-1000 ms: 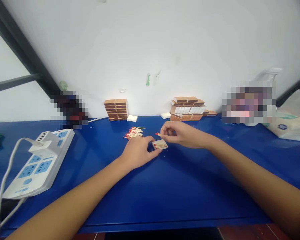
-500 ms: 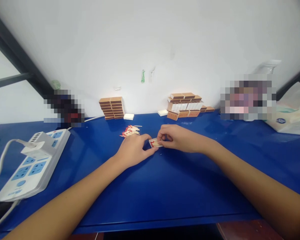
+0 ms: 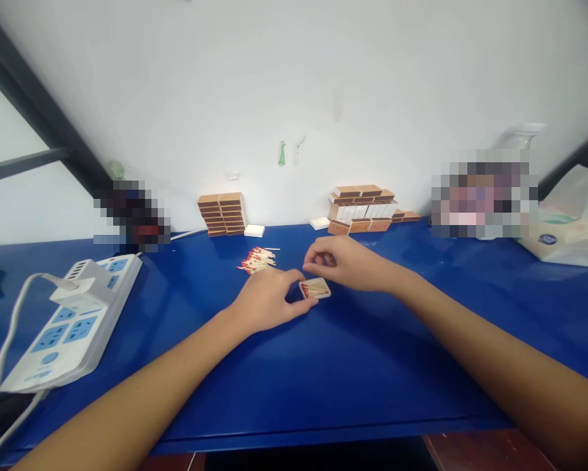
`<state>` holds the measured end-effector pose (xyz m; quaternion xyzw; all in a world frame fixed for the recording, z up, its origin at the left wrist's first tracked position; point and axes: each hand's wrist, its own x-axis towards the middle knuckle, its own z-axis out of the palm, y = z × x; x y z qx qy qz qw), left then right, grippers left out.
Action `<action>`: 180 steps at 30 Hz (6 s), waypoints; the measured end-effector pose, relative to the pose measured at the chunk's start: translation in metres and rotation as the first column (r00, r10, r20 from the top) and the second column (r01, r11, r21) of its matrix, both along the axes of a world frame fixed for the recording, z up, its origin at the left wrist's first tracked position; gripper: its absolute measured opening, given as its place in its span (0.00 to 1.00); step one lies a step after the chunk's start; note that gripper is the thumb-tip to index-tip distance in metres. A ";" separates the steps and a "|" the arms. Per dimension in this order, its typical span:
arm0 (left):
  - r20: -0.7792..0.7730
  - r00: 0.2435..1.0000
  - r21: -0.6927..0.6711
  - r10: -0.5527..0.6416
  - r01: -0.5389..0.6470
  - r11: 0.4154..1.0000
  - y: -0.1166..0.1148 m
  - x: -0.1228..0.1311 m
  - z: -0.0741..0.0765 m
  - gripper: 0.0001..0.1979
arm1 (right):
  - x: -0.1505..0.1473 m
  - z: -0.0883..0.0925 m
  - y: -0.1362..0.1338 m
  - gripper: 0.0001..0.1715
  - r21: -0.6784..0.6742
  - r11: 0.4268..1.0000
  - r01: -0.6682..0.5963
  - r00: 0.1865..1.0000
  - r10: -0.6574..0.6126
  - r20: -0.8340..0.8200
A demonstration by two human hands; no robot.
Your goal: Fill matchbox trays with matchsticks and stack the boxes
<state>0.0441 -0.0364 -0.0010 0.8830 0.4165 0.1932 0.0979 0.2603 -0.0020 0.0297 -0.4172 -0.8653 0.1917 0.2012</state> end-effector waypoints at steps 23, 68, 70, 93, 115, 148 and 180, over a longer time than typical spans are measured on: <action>-0.094 0.989 0.008 -0.117 0.118 0.993 -0.005 0.002 -0.003 0.20 | -0.098 0.017 0.062 0.18 -0.157 0.984 0.085 0.904 -0.010 0.427; 0.049 0.996 -0.123 0.072 -0.065 0.990 0.014 -0.007 0.000 0.21 | 0.010 0.003 -0.005 0.10 -0.108 0.993 -0.044 0.994 0.054 0.100; 0.049 0.997 -0.119 0.068 -0.062 0.991 0.015 -0.007 0.000 0.20 | 0.009 0.003 -0.005 0.11 -0.130 0.991 -0.035 0.994 0.048 0.100; 0.047 0.998 -0.117 0.051 -0.045 0.992 0.015 -0.008 0.000 0.20 | 0.012 -0.004 0.003 0.12 -0.145 0.989 -0.042 0.996 0.053 0.078; 0.041 0.999 -0.099 0.030 -0.026 0.995 0.016 -0.008 -0.002 0.17 | 0.003 -0.014 -0.003 0.11 -0.099 0.992 -0.082 0.996 0.086 0.040; 0.030 0.999 -0.099 0.037 -0.034 0.994 0.016 -0.007 0.000 0.15 | -0.009 -0.024 -0.010 0.08 0.037 0.995 -0.093 0.995 0.092 0.028; 0.082 0.995 -0.170 0.052 -0.037 0.985 0.015 -0.009 0.002 0.20 | 0.012 0.002 -0.003 0.17 -0.080 0.995 -0.054 0.994 0.061 0.092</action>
